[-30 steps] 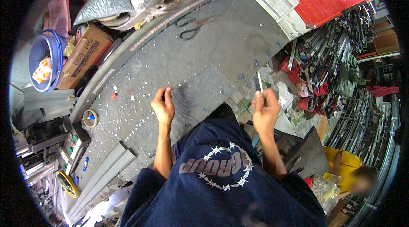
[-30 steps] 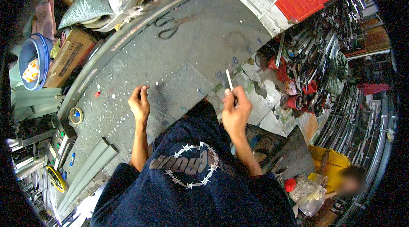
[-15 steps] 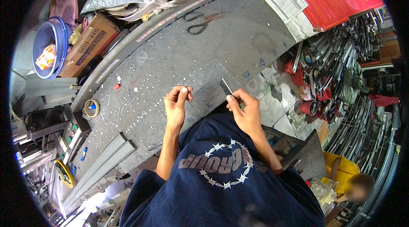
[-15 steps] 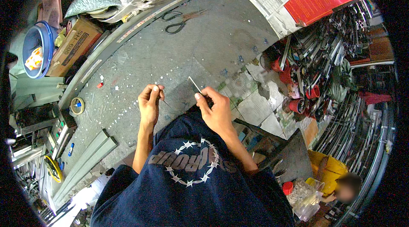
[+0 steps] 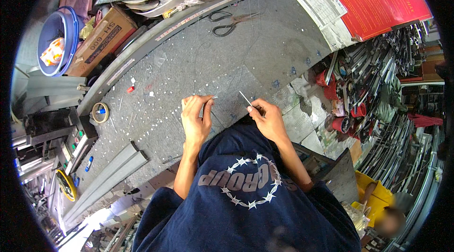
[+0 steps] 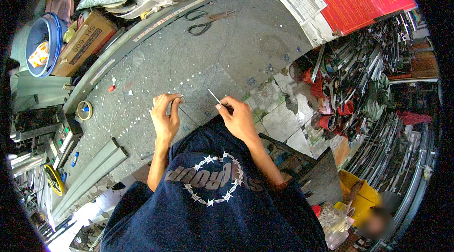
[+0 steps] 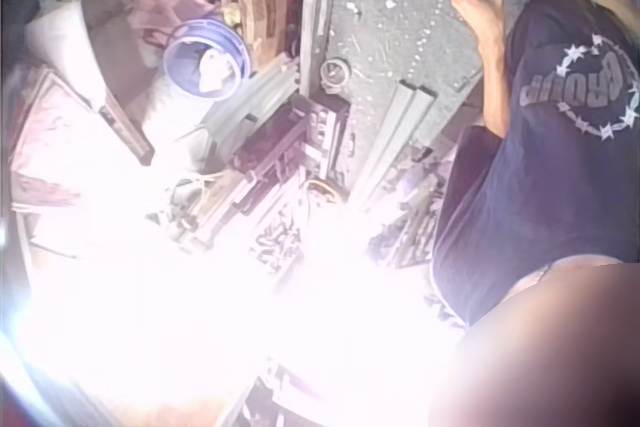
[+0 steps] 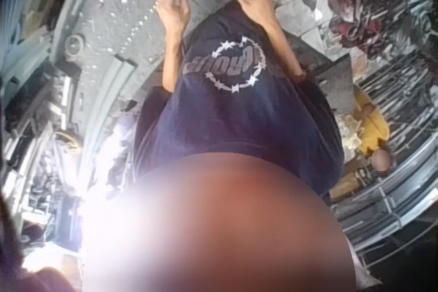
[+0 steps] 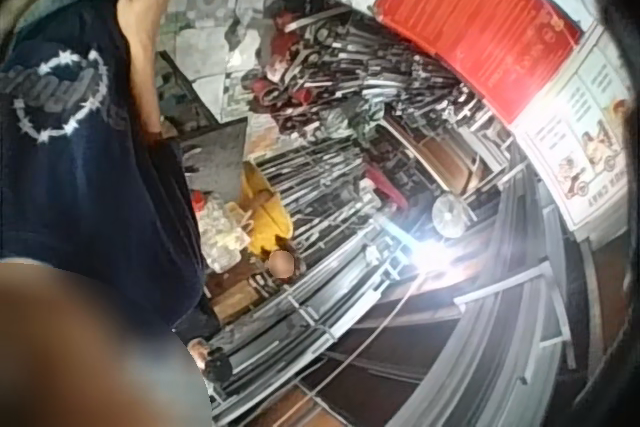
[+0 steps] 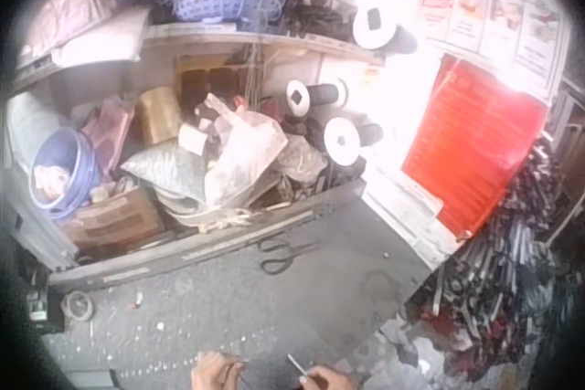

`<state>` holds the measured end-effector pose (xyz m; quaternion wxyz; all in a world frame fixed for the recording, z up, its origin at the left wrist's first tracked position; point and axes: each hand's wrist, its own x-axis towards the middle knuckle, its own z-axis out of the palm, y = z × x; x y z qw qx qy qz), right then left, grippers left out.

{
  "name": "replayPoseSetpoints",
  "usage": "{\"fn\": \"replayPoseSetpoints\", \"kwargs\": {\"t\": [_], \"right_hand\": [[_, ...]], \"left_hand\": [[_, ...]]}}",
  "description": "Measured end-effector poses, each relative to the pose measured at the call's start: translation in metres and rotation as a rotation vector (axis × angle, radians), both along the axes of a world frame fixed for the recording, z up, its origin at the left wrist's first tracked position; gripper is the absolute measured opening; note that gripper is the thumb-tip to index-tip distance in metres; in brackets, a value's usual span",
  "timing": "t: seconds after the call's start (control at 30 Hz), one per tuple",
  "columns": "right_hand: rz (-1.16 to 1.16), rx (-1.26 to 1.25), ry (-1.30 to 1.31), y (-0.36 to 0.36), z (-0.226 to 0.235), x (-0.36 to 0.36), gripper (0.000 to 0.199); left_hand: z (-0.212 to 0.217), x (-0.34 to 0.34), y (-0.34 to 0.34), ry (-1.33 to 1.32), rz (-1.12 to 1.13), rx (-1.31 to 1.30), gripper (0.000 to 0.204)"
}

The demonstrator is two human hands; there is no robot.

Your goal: The person measures a metal profile with a string, then cuts the string with scissors. They continue to measure and cut multiple lengths of string, handling a small metal strip and a white paper on the workbench. The person repeatedly measures and cuts string segments while another person works nearby.

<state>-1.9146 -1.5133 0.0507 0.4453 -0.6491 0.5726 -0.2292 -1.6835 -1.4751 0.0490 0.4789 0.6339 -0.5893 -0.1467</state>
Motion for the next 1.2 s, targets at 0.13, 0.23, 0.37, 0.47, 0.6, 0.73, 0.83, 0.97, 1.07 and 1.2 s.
{"fn": "replayPoseSetpoints", "kwargs": {"t": [0.13,0.23,0.37,0.47,0.6,0.73,0.83,0.97,1.07,1.2], "right_hand": [[0.004,0.1,-0.064,-0.003,-0.008,-0.001,0.017],[0.025,0.095,0.034,-0.01,0.003,0.006,0.018],[0.226,-0.002,0.266,-0.03,0.035,0.029,0.021],[0.193,-0.102,-0.235,-0.04,0.045,0.058,0.026],[0.244,-0.11,-0.316,-0.048,0.026,0.066,0.041],[0.404,0.237,-0.777,-0.034,-0.013,0.066,0.069],[0.464,0.387,-0.84,-0.018,-0.031,0.067,0.077],[0.535,0.456,-0.875,-0.012,-0.028,0.067,0.067],[0.542,0.475,-0.865,-0.012,-0.015,0.066,0.04],[0.552,0.356,-0.644,-0.01,-0.003,0.064,0.03]], "left_hand": [[-0.008,0.003,0.002,-0.057,0.002,-0.011,0.006],[-0.028,0.006,0.0,-0.045,-0.047,0.066,0.005],[-0.06,0.005,0.003,-0.028,-0.237,0.281,0.008],[-0.07,-0.004,0.011,-0.043,-0.329,0.284,0.009],[-0.057,-0.011,0.021,0.074,-0.355,0.318,0.009],[-0.034,-0.015,0.03,0.252,-0.254,0.286,0.007],[-0.021,-0.018,0.03,0.284,-0.15,0.146,0.006],[-0.008,-0.03,0.03,0.292,0.117,0.034,0.012],[-0.004,-0.035,0.029,0.668,0.209,0.077,0.016],[-0.007,-0.037,0.017,1.313,0.076,0.019,0.015]]}}
